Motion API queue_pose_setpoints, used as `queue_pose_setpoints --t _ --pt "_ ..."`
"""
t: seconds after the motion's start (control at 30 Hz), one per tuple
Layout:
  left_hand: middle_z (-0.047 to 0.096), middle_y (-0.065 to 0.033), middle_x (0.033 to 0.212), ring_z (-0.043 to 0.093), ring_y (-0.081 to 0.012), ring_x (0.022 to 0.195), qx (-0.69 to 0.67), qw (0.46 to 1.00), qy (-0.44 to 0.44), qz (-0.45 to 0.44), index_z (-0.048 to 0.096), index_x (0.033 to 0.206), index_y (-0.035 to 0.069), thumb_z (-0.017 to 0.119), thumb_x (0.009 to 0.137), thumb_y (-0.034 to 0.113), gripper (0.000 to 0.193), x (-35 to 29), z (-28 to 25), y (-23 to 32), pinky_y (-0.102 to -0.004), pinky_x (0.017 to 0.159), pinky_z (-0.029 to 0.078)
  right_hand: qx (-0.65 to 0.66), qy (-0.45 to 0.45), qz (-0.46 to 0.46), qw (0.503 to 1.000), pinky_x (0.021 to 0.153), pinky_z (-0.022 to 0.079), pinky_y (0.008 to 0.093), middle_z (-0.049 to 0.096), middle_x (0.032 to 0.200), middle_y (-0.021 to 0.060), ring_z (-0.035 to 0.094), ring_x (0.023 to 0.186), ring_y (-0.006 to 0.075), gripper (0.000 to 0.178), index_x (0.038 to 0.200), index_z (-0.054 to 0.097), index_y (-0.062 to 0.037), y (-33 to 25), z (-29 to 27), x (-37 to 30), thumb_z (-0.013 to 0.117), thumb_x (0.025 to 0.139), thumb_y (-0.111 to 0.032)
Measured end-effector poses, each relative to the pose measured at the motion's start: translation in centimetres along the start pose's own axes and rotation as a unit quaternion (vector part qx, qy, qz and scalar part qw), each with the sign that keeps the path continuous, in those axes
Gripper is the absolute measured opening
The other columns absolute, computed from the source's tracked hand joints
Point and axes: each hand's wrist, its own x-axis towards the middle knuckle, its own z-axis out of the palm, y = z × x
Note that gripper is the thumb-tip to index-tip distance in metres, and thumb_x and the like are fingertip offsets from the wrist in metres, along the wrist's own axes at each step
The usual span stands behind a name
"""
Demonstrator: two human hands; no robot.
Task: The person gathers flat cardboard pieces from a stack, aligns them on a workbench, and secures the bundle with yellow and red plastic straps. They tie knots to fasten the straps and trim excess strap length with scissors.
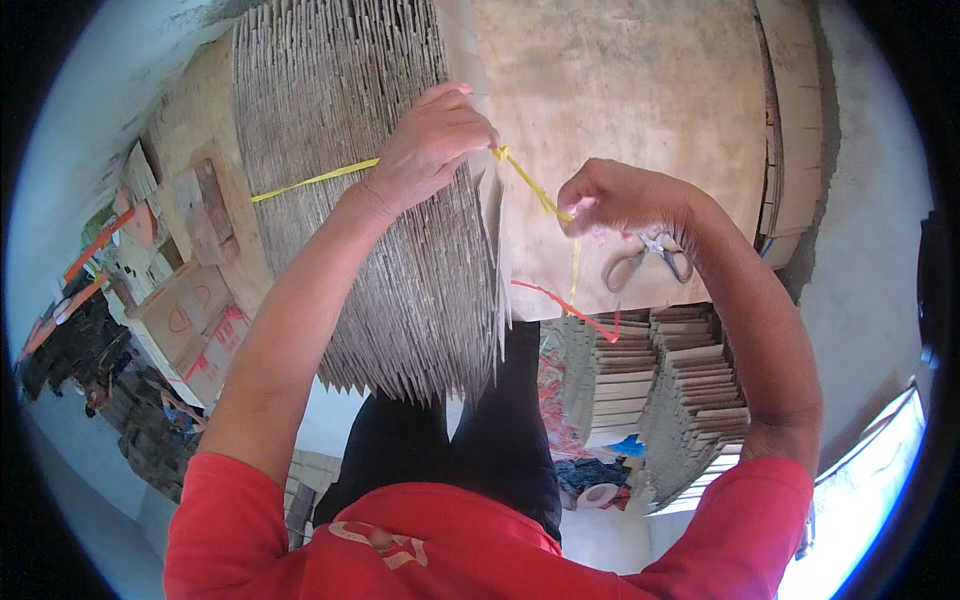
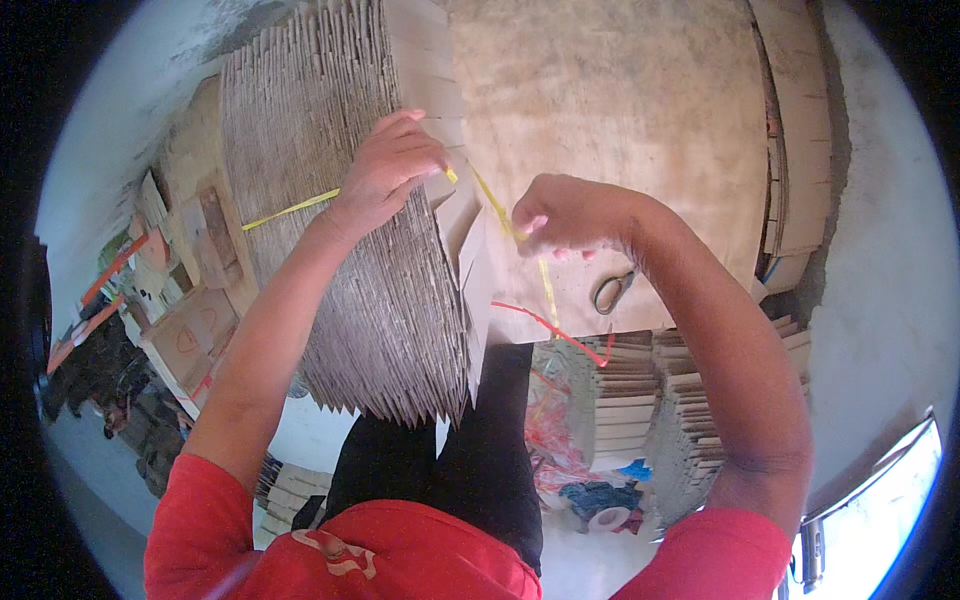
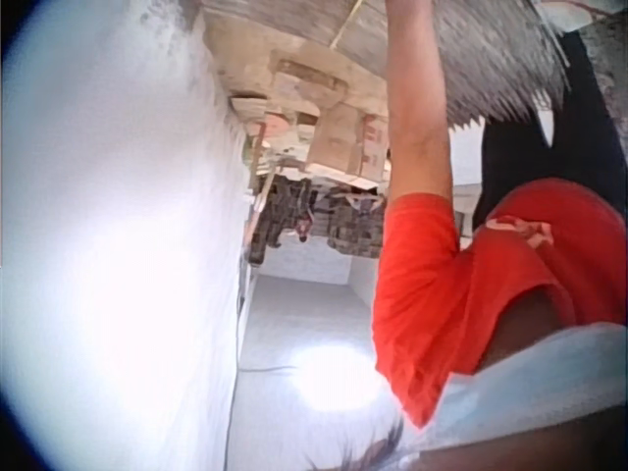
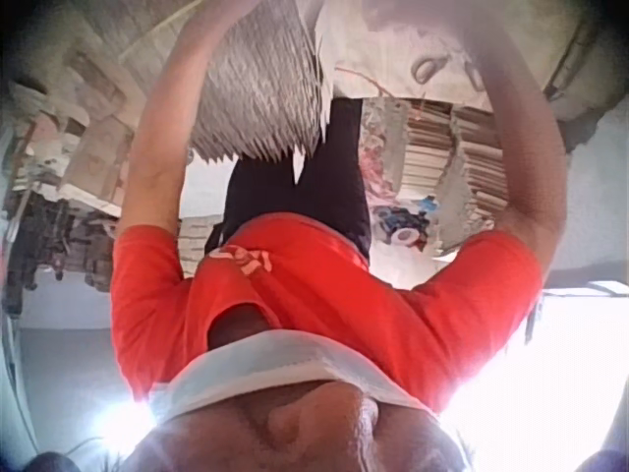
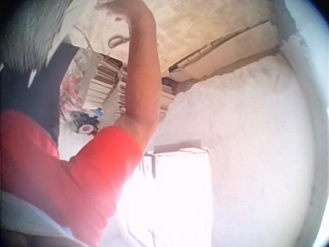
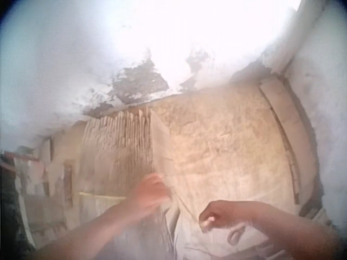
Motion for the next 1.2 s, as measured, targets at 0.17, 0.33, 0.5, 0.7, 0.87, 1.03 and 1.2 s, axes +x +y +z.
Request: queue_pose_setpoints --t 0.17,0.33,0.5,0.7,0.87,1.03,1.2 --pt "0.057 -0.0035 0.071 0.056 -0.0211 0.076 0.016 1.0 -0.016 0.0 0.062 0.08 0.007 0.059 0.075 0.0 0.009 0.1 0.1 -0.1 -0.0426 0.099 0.038 0.404 0.091 -0.009 0.91 0.046 0.042 0.0256 0.058 0.062 0.0047 0.061 0.058 0.0156 0.014 0.072 0.059 -0.0028 4.1 3.2 -1.8 0.061 0.081 -0.013" --pt "0.056 -0.0041 0.069 0.055 -0.0212 0.075 0.033 0.999 0.01 0.007 0.062 0.08 0.008 0.059 0.071 -0.003 0.014 -0.2 0.4 -0.4 -0.0402 0.1 0.039 0.296 0.11 0.069 0.946 0.045 0.045 0.0266 0.055 0.056 0.004 0.055 0.045 0.0143 0.015 0.073 0.058 -0.0011 4.5 5.6 -4.2 0.06 0.082 -0.012" --pt "0.055 -0.0042 0.069 0.054 -0.0222 0.077 0.039 0.999 0.029 0.012 0.061 0.079 0.008 0.059 0.067 -0.005 0.018 -0.5 0.7 -0.7 -0.0396 0.099 0.04 0.311 0.159 -0.033 0.936 0.049 0.046 0.026 0.049 0.054 0.0013 0.047 0.044 0.0105 0.016 0.075 0.059 0.0011 2.4 5.1 -4.4 0.059 0.083 -0.012" --pt "0.056 -0.0045 0.07 0.054 -0.0228 0.078 0.066 0.998 0.011 0.019 0.061 0.078 0.007 0.059 0.065 -0.007 0.019 -0.3 0.3 -0.6 -0.0392 0.098 0.04 0.425 0.151 0.008 0.892 0.042 0.039 0.0228 0.049 0.056 0.0009 0.044 0.043 0.009 0.012 0.076 0.059 -0.0001 2.4 6.8 -4.3 0.058 0.084 -0.009" --pt "0.057 -0.0047 0.071 0.053 -0.0232 0.077 0.05 0.998 0.021 0.025 0.061 0.079 0.006 0.059 0.065 -0.006 0.018 -0.6 0.6 -0.4 -0.0386 0.098 0.04 0.496 0.112 0.093 0.856 0.044 0.04 0.0238 0.049 0.06 0.0035 0.045 0.045 0.0103 0.016 0.076 0.055 0.0011 2.3 10.4 -5.5 0.056 0.086 -0.012" --pt "0.058 -0.0046 0.07 0.056 -0.0229 0.079 0.1 0.993 0.026 0.054 0.062 0.08 0.007 0.057 0.07 -0.001 0.014 -0.5 1.1 -1.0 -0.0378 0.098 0.04 0.465 0.22 -0.005 0.857 0.061 0.042 0.0245 0.053 0.063 0.0054 0.053 0.061 0.0125 0.023 0.069 0.052 -0.003 6.4 14.9 -8.7 0.05 0.088 -0.014" --pt "0.061 -0.0051 0.073 0.057 -0.0231 0.08 0.083 0.994 0.039 0.067 0.062 0.081 0.007 0.057 0.072 0.0 0.013 -0.4 1.1 -1.1 -0.038 0.097 0.04 0.482 0.217 0.102 0.843 0.047 0.035 0.0204 0.049 0.06 0.0028 0.046 0.051 0.0078 0.025 0.07 0.051 -0.0039 12.0 21.6 -14.6 0.053 0.089 -0.02"
